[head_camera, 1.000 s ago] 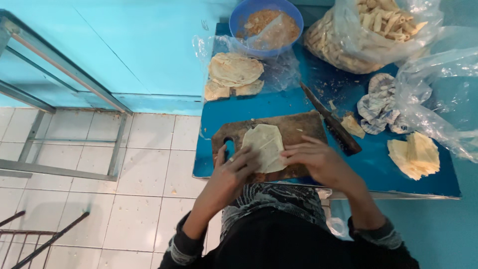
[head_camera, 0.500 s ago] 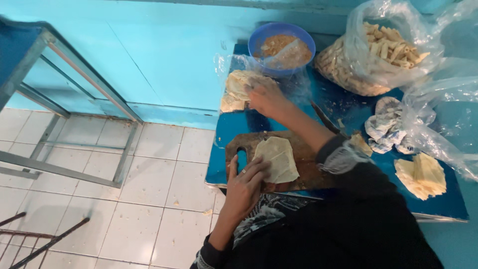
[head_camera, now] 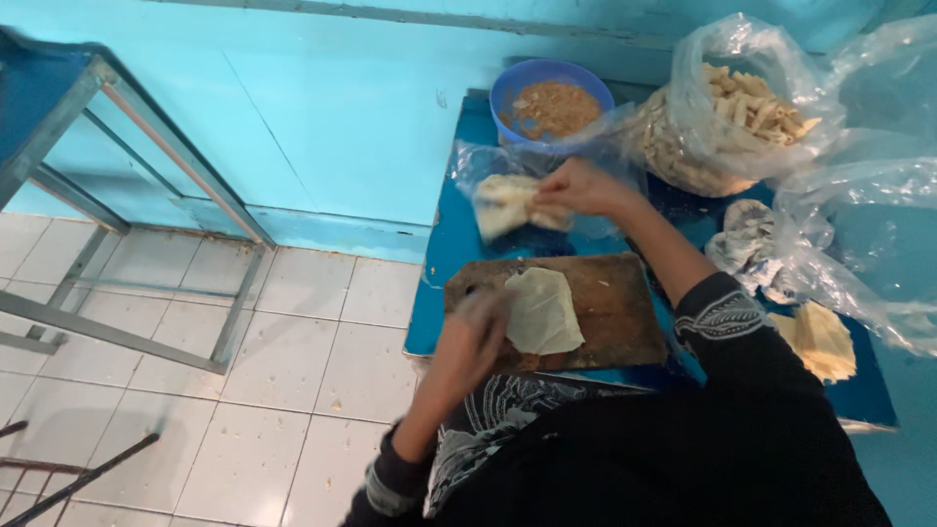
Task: The person cuts flat sheets of dough into smaller pieces with a knife on a wooden cutting board, tears some pieces apart by hand, and stacks the cut pieces on the table and into a plastic bag. They repeat the cutting and tearing cycle on successive dough sheets throughout the clip.
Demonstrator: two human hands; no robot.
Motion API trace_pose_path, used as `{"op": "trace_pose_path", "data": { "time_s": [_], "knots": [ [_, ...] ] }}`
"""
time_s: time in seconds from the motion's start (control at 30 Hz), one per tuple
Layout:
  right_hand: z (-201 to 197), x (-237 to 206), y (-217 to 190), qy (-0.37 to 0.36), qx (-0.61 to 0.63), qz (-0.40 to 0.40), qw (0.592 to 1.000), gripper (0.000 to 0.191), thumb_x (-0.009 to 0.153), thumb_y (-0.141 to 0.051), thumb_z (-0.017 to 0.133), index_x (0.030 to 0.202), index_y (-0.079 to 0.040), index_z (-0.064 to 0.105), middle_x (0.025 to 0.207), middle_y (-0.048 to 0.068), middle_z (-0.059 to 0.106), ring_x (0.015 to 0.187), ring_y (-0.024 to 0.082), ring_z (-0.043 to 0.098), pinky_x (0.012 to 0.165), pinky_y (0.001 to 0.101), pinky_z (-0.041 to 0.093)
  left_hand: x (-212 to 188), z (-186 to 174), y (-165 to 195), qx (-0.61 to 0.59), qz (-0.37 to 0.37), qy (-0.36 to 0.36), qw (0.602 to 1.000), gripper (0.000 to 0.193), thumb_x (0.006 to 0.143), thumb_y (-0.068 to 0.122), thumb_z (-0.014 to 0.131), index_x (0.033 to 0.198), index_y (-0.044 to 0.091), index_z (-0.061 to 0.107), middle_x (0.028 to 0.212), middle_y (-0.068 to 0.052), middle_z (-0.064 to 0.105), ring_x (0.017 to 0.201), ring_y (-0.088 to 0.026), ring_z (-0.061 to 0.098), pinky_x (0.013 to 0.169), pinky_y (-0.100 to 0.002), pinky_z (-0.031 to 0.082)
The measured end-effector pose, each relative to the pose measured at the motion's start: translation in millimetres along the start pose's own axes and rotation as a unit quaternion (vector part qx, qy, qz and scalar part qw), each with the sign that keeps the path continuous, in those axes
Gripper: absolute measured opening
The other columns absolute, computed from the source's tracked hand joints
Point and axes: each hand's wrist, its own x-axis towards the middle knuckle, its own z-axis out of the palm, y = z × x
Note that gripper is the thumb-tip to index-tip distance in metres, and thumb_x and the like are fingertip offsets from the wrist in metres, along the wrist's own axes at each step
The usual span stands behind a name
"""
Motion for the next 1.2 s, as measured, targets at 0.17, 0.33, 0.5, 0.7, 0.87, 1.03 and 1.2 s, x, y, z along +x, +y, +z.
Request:
{"op": "trace_pose_path", "data": {
  "time_s": [0.17,0.33,0.5,0.7,0.87,1.03,1.2],
  "knots": [
    [4,-9,12,-0.005,0.134,0.031,0.99,0.022,0.098,-0.029,0.072,0.098,-0.007,0.077,0.073,-0.007,0.061,0.067,0.005,0.05,0.057,0.0285,0.043,69,10,-13,0.238,0.015,0.009,0.971,0.045,0.086,0.022,0.071,0.129,0.01,0.066,0.141,-0.028,0.052,0.119,-0.046,0.056,0.088,-0.053,0.048],
    [-12,-10,9,0.16,0.266,0.036,0.95,0.022,0.101,-0.025,0.065,0.089,-0.008,0.071,0.079,-0.01,0.063,0.071,0.001,0.056,0.06,0.0235,0.045,95,21,-35,0.391,-0.019,-0.124,0.912,0.031,0.081,0.031,0.074,0.105,0.013,0.075,0.135,-0.015,0.057,0.126,-0.042,0.056,0.083,-0.06,0.045],
    [-54,-51,5,0.216,0.363,0.037,0.906,0.022,0.106,-0.028,0.064,0.092,-0.011,0.068,0.076,-0.009,0.056,0.064,0.004,0.047,0.054,0.0232,0.034,105,17,-76,0.351,-0.062,-0.156,0.921,0.013,0.088,0.023,0.069,0.09,0.011,0.074,0.113,-0.013,0.064,0.107,-0.035,0.066,0.088,-0.058,0.047],
    [-72,-150,-23,0.289,-0.068,-0.023,0.955,0.021,0.109,-0.023,0.063,0.098,-0.004,0.064,0.075,0.01,0.057,0.069,0.023,0.055,0.06,0.0361,0.043,145,-2,-111,0.299,-0.001,-0.082,0.951,0.011,0.085,0.019,0.069,0.084,0.009,0.073,0.1,-0.015,0.068,0.091,-0.042,0.068,0.074,-0.056,0.054],
    [44,-205,-57,0.174,-0.308,-0.044,0.934,0.013,0.093,-0.017,0.059,0.104,-0.016,0.065,0.089,0.01,0.068,0.077,0.034,0.07,0.061,0.0477,0.055,178,-4,-92,0.218,-0.046,-0.055,0.973,0.031,0.092,0.033,0.071,0.078,0.006,0.073,0.086,-0.019,0.07,0.085,-0.044,0.067,0.07,-0.054,0.052],
    [91,-226,-50,0.194,-0.258,-0.115,0.94,0.047,0.09,-0.036,0.068,0.129,-0.009,0.064,0.132,0.015,0.065,0.116,0.035,0.067,0.084,0.0432,0.059,211,35,-37,0.225,-0.167,-0.167,0.945,0.086,0.083,0.08,0.062,0.066,-0.004,0.067,0.071,-0.025,0.071,0.07,-0.039,0.073,0.064,-0.052,0.052],
    [80,-236,-40,0.166,-0.159,-0.066,0.971,0.045,0.093,-0.032,0.071,0.131,-0.009,0.066,0.138,0.011,0.065,0.118,0.03,0.067,0.087,0.0428,0.058,221,127,-21,0.278,-0.103,-0.073,0.952,0.088,0.072,0.085,0.07,0.081,-0.002,0.074,0.09,-0.027,0.072,0.084,-0.044,0.071,0.071,-0.051,0.058]
  ]
}}
